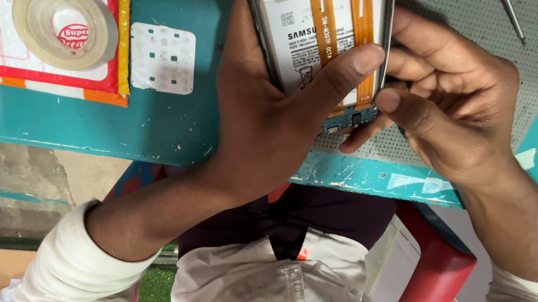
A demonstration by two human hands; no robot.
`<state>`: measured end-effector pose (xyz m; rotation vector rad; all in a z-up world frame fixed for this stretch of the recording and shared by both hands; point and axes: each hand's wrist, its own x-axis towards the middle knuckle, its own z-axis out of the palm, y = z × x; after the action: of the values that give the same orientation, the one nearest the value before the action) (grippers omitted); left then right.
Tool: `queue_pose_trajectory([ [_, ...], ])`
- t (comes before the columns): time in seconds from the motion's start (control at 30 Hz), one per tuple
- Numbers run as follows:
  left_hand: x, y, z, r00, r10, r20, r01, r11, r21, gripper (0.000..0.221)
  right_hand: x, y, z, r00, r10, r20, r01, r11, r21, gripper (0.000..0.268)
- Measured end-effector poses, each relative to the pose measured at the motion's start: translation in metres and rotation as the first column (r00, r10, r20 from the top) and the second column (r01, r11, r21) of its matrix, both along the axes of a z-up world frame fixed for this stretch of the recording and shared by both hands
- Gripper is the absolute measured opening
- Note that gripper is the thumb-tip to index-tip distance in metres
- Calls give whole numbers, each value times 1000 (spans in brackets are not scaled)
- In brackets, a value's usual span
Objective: The person works on a disassembled smartphone placed on a workbench. They use their fingers to peel back and reposition internal components and adhesive strips around the battery area. The person rotates the phone to access different sides while continuing to adjust internal parts.
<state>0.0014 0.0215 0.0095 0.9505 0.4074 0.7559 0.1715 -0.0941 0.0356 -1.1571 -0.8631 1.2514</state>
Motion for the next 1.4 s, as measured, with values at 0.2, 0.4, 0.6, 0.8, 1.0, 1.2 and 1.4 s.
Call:
queue_pose_trajectory([
  [0.2, -2, 1, 0, 1000, -10, -26, 11, 999, 42, 39, 0, -1, -1, 999, -13, -31, 13, 1000, -14, 53],
  [0.4, -2, 1, 1, 999, -32, 2, 31, 998, 60, 38, 1, -3, -3, 998, -52, -45, 50, 998, -37, 48],
  [0.6, -2, 2, 9, 995, -95, 42, 97, 995, -39, 34, 3, -5, -6, 994, -104, -32, 103, 994, -30, 42],
  [0.8, -1, 1, 7, 994, -105, 9, 105, 994, -8, 36, 5, -12, -9, 980, -185, 75, 190, 980, -66, 32],
  [1.0, -2, 0, 10, 992, -122, 19, 122, 992, 18, 36, 4, -10, -9, 945, -212, 249, 220, 976, -2, 25],
  [1.2, -2, -2, 14, 986, -162, -47, 165, 984, 67, 36, 7, -7, -8, 947, -229, 227, 217, 973, 76, 20],
  [1.4, -1, -3, 17, 972, -166, -166, 188, 973, 132, 37, 9, -7, -9, 955, -256, 150, 244, 966, 90, 16],
])
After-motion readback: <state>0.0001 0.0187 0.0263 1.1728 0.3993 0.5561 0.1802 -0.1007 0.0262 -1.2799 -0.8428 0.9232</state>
